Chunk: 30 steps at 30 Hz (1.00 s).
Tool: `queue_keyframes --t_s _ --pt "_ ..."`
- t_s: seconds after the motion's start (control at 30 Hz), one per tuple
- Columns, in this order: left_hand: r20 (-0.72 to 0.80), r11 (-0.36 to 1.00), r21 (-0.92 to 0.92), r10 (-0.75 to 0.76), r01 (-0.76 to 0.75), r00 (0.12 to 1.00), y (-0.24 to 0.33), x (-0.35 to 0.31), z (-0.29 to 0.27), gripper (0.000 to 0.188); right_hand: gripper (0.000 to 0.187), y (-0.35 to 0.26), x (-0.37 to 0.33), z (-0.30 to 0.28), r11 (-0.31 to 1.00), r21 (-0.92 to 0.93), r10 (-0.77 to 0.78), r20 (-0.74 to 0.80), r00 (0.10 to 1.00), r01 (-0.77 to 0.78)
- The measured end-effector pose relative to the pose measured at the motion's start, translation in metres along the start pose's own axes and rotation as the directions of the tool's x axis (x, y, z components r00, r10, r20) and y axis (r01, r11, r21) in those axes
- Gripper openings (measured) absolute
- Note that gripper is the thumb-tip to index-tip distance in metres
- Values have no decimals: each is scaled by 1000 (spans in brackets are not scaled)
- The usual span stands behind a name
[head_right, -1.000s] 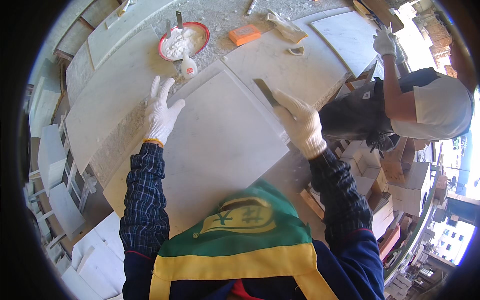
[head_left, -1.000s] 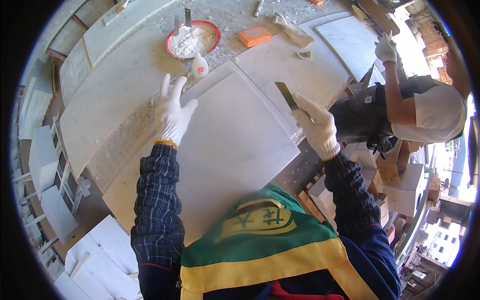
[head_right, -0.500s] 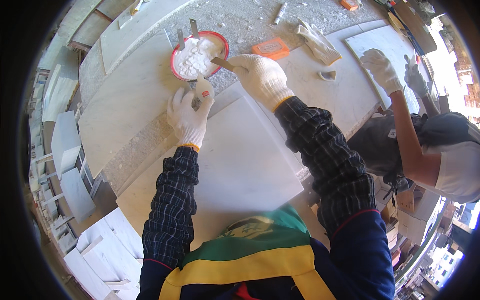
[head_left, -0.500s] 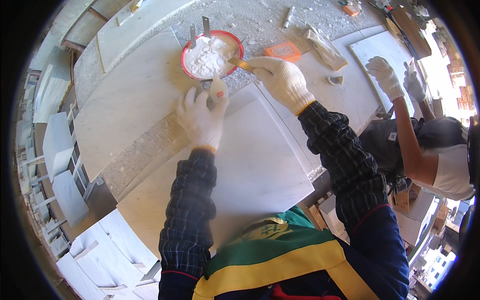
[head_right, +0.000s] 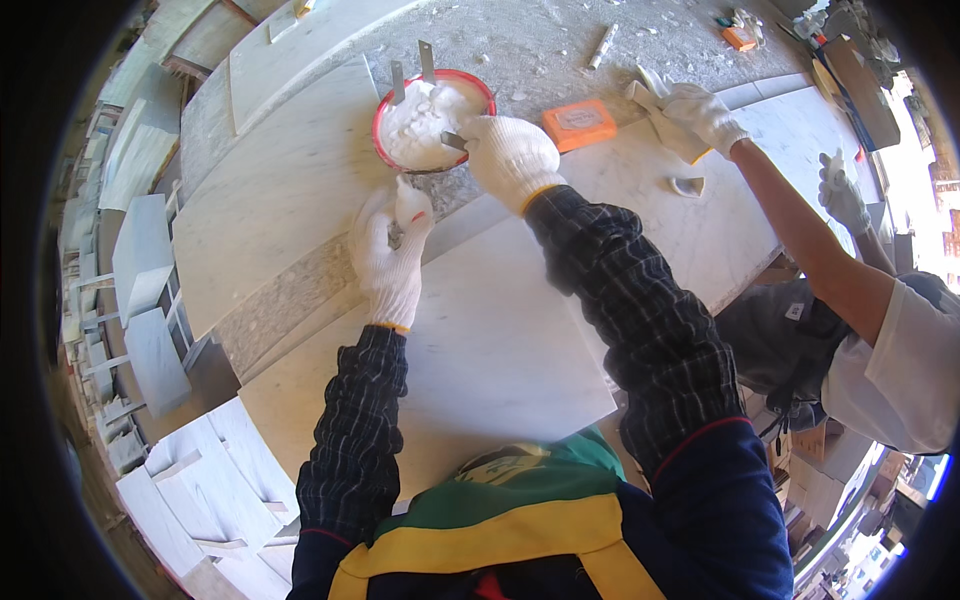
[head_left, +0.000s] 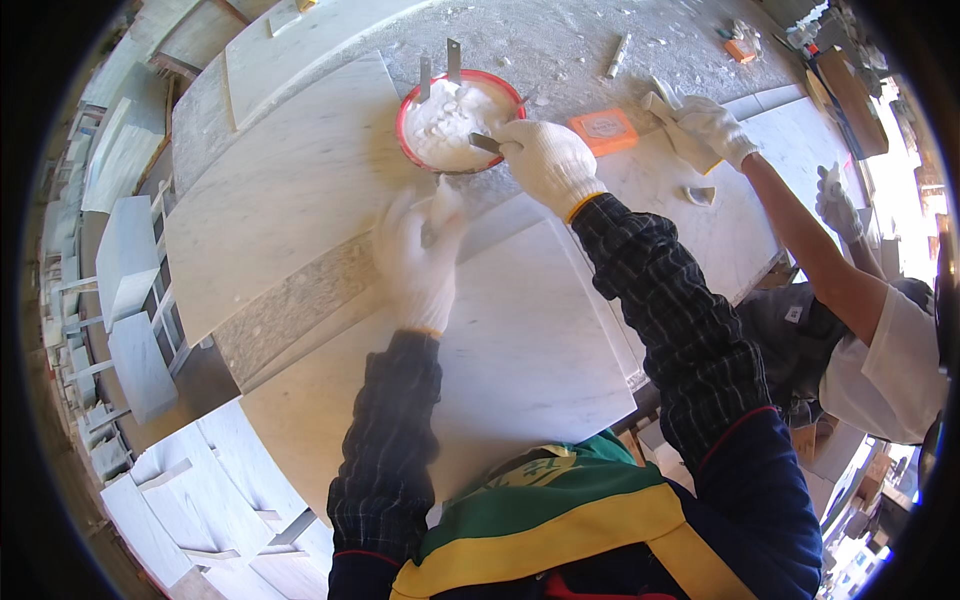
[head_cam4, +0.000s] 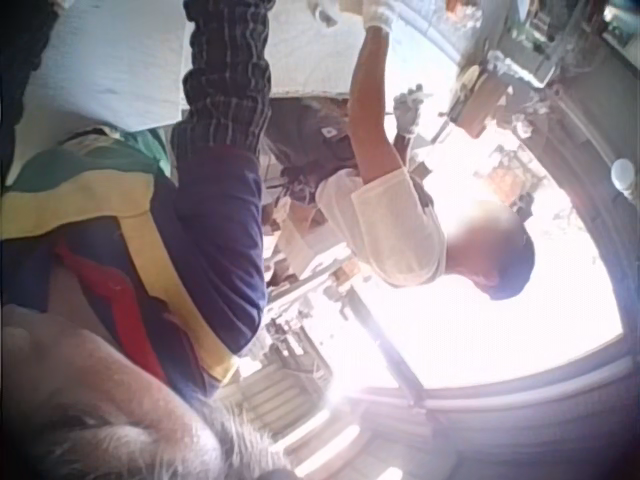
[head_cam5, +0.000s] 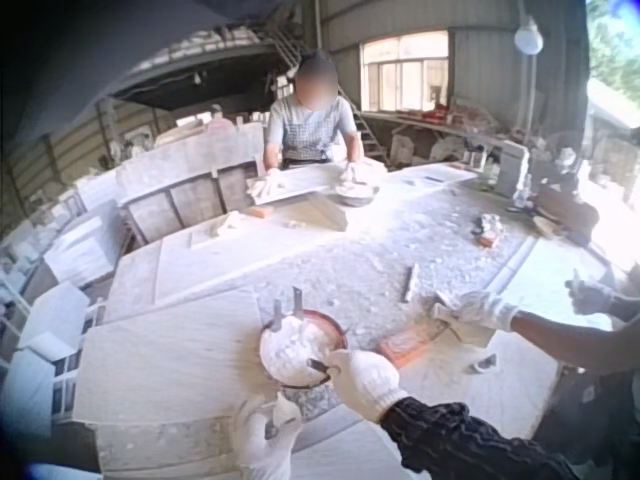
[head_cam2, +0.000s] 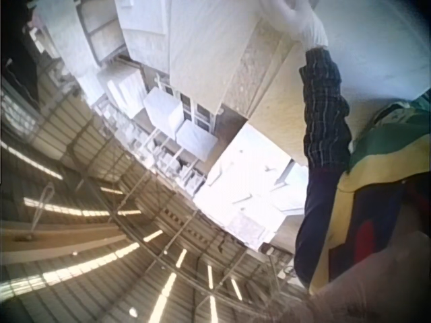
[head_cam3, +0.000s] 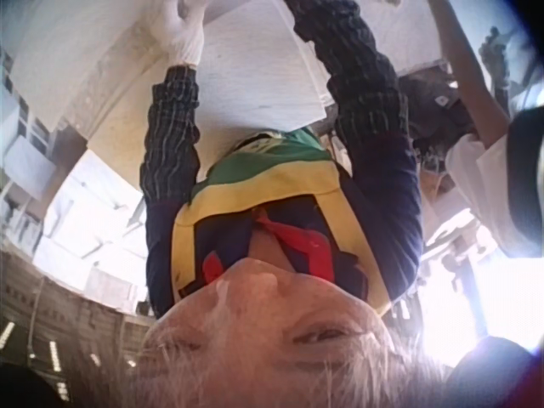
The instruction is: The person applies a white paste into the seams between large white stone slabs using a small putty knife. They repeatedly scoop paste from a red bowl and spread it along the joints, smoothing the surface with the tool.
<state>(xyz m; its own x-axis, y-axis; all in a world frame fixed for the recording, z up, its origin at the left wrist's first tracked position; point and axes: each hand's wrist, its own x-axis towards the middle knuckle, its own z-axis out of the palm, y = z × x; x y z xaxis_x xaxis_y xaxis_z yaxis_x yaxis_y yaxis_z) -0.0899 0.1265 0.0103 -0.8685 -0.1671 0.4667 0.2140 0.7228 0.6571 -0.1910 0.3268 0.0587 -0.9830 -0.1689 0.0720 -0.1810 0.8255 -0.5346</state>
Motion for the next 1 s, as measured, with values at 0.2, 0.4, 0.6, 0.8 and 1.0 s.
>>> queue_keyframes --t_s 0.2,0.4,0.6,0.8,1.0 --pt "55 960 -150 -229 234 972 -13 -37 -71 20 29 11 1 0 988 157 14 -52 999 -5" --pt "41 868 -267 -423 418 905 -18 -55 -93 30 29 16 -9 0 964 251 105 -56 993 -88" --pt "59 915 -149 -370 375 927 -26 -53 -89 32 28 14 -24 5 948 293 159 -98 982 -124" --pt "86 902 -254 -337 348 938 -28 -54 -89 37 26 -8 -61 -6 759 598 352 -44 935 -258" --pt "156 914 -252 -285 317 946 -36 -56 -94 42 32 -45 -154 -17 600 759 435 -44 899 -253"
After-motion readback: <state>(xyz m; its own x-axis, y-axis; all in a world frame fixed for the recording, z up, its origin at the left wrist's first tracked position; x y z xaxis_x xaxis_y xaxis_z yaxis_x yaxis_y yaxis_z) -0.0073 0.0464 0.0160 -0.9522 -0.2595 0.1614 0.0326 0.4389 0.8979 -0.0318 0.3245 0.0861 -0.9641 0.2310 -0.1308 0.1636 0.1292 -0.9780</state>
